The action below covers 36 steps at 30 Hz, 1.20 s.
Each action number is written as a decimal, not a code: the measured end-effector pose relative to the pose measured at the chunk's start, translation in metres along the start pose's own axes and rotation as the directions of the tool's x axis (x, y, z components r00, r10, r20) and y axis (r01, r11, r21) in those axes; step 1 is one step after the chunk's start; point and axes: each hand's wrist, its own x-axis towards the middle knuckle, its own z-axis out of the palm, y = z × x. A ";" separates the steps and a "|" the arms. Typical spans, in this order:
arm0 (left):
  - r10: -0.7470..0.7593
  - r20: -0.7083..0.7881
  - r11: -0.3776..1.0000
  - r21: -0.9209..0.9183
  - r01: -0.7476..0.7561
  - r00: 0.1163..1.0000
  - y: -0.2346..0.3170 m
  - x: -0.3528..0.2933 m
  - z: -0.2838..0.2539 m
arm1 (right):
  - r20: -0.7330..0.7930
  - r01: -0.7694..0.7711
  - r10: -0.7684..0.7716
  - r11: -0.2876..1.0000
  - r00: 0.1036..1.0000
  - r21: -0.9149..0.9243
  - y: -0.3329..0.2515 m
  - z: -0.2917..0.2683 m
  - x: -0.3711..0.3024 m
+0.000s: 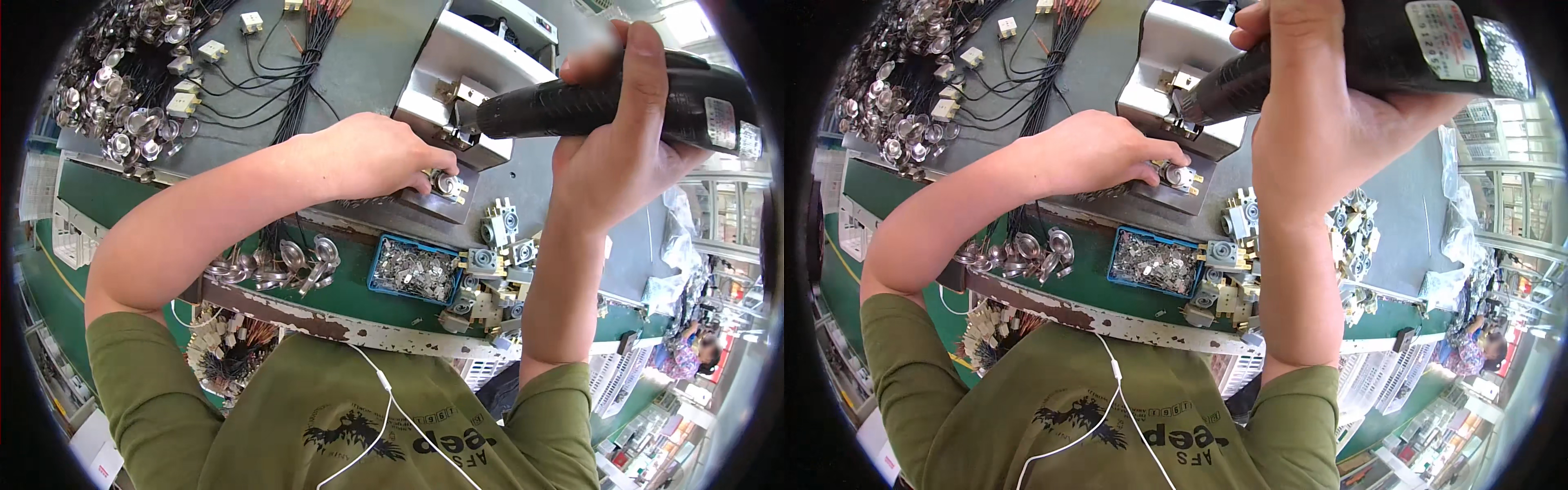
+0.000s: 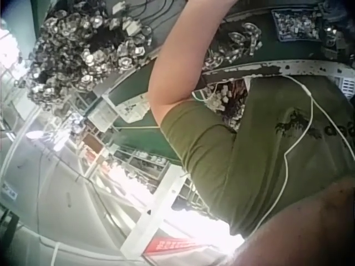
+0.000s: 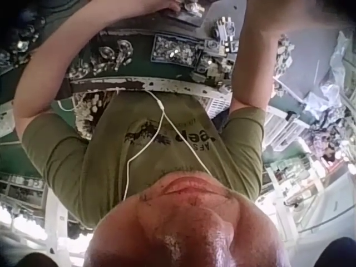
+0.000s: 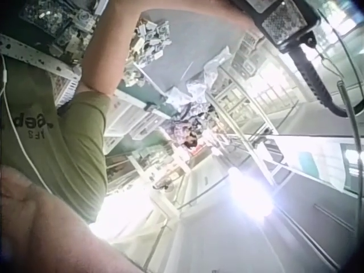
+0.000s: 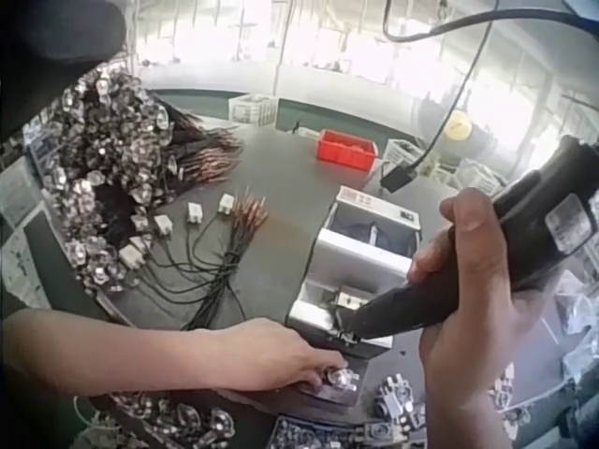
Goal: Assembling electronic components and securing them with a power tool on a factory assembly line.
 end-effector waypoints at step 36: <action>0.051 -0.100 0.996 0.081 -0.043 0.994 -0.005 -0.001 0.006 | -0.158 -0.398 0.368 0.882 0.916 -0.253 -0.027 -0.011 -0.046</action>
